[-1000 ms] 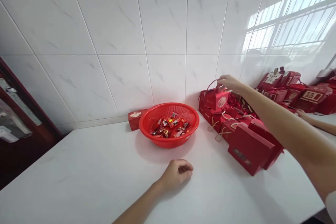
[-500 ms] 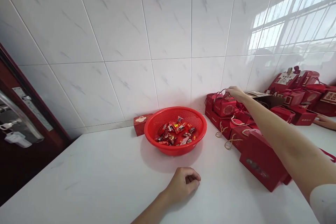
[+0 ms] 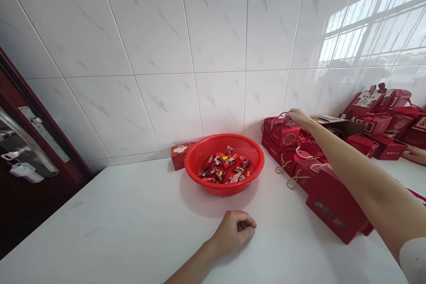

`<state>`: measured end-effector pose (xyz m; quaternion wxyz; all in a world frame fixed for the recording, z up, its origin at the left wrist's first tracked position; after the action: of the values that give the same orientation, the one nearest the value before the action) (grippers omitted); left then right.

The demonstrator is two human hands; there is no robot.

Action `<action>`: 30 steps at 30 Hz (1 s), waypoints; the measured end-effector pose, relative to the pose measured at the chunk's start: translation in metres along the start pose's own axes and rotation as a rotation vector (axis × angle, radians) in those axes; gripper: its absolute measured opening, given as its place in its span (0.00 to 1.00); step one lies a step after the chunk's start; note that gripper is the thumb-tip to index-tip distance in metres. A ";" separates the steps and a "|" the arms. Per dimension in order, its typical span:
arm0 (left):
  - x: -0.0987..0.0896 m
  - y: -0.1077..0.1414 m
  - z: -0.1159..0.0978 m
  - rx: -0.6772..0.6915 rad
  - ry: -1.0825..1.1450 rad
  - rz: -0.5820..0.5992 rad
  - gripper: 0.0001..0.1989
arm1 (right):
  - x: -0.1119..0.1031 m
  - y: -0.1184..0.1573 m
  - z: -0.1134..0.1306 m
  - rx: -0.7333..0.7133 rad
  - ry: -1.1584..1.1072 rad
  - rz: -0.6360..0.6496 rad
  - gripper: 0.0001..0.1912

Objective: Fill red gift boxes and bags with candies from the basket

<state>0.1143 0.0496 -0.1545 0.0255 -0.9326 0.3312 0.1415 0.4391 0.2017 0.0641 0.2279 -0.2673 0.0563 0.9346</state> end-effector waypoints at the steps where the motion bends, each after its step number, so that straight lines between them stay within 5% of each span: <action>1: 0.000 0.000 -0.001 0.000 -0.001 -0.002 0.08 | 0.000 0.000 0.000 -0.006 0.013 -0.002 0.12; 12: 0.000 0.000 -0.001 -0.003 0.000 -0.005 0.08 | 0.013 0.002 -0.004 -0.150 0.301 -0.081 0.10; 23: -0.001 -0.002 0.001 0.006 -0.025 -0.005 0.08 | 0.014 0.024 0.030 -0.221 0.585 -0.108 0.07; 27: -0.001 -0.001 -0.001 0.003 -0.027 -0.004 0.08 | 0.020 0.047 0.053 -0.323 0.564 -0.071 0.04; 30: 0.000 0.000 -0.003 0.006 -0.013 0.000 0.09 | 0.036 0.092 0.066 -0.482 0.512 0.001 0.03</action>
<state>0.1151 0.0497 -0.1519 0.0303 -0.9316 0.3312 0.1465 0.3389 0.1491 0.1003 0.1363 -0.5392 -0.1102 0.8237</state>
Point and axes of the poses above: each hand's wrist, its own y-axis away from the middle knuckle, its own x-axis out of the palm, z = x × y, the point moved 6 cm from there along -y, towards the middle knuckle, and after that the axes turned 2 degrees about z, right-handed, at the moved point
